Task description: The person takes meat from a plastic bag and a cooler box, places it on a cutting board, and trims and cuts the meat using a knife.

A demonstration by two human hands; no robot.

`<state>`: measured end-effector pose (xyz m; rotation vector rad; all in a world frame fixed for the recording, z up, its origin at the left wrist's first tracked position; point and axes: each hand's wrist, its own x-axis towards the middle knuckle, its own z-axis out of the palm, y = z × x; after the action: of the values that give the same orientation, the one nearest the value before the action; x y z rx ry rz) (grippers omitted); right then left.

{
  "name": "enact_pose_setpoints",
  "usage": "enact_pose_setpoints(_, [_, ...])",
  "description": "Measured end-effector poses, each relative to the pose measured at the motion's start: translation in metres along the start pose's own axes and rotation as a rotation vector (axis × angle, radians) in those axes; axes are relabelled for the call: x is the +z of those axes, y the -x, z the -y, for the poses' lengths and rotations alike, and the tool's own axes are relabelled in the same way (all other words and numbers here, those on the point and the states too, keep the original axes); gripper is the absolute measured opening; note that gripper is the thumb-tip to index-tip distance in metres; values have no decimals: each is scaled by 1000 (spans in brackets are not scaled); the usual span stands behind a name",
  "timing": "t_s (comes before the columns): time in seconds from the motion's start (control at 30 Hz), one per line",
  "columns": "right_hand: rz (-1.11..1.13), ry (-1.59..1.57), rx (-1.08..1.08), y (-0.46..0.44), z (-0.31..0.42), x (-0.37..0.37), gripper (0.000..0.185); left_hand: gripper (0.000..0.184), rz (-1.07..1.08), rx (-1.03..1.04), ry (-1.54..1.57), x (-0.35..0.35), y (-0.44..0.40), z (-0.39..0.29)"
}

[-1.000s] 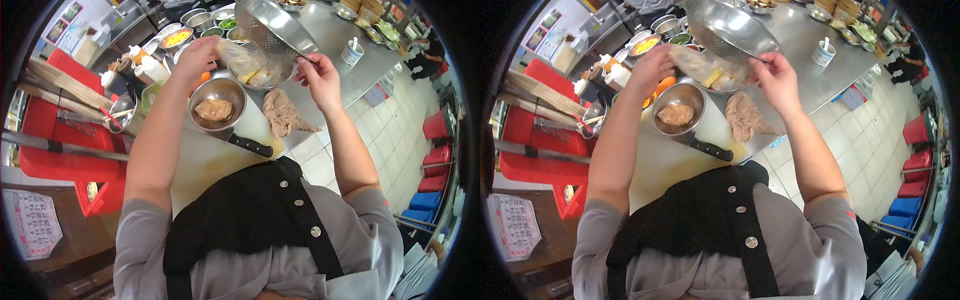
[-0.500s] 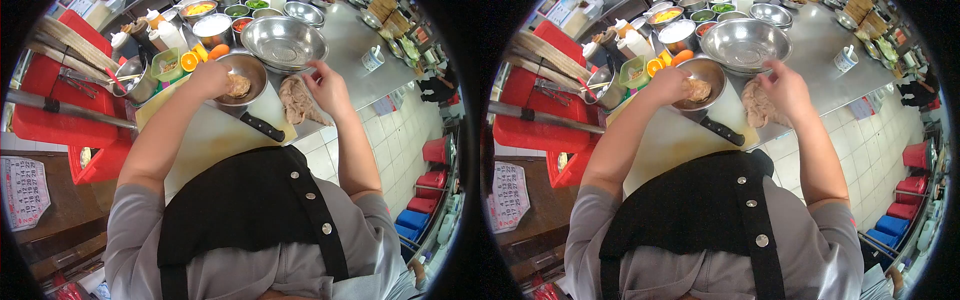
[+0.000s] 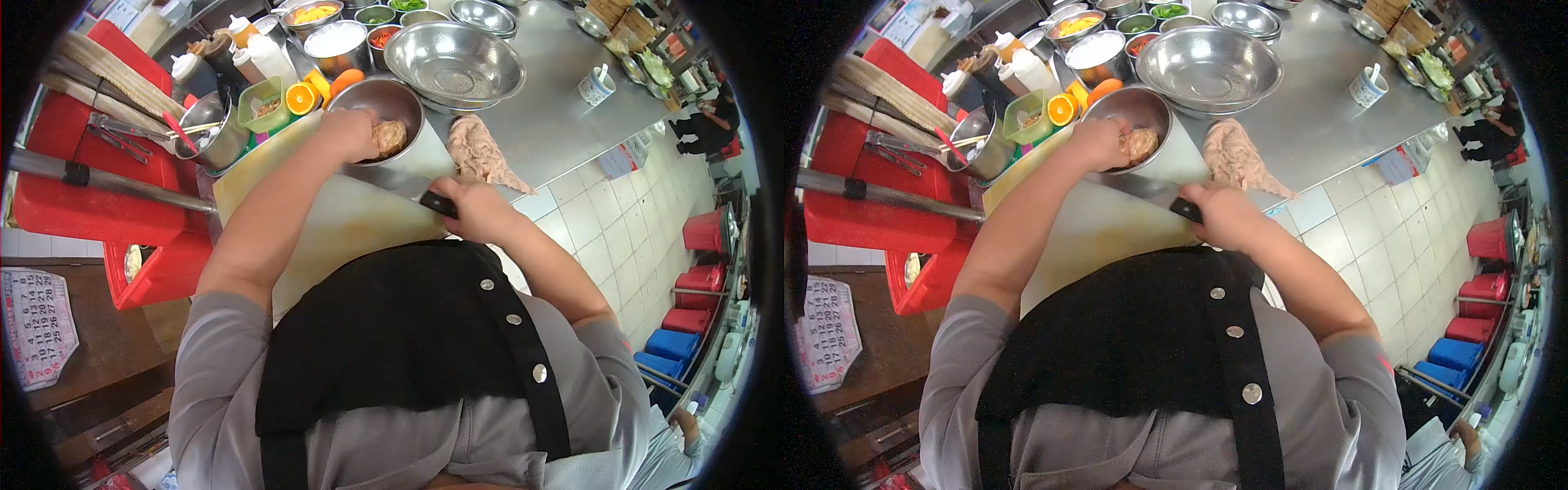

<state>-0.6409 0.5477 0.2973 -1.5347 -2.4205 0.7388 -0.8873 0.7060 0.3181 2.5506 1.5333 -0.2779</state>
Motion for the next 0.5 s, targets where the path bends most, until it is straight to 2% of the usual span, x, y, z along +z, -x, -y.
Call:
enact_pose_setpoints(0.13, [-26,-86,94,52,-20,-20,54,49,118,33,205,-15,4,5])
enact_pose_setpoints(0.23, [23,-179,262,82,-18,-34,49,42,104,115,267,-13,0,15])
enact_pose_setpoints(0.43, [13,-324,407,121,-14,-37,46,43,80,-27,143,-2,-10,0])
enact_pose_setpoints(0.5, [6,-355,444,132,-13,-40,45,43,101,7,163,-4,-16,3])
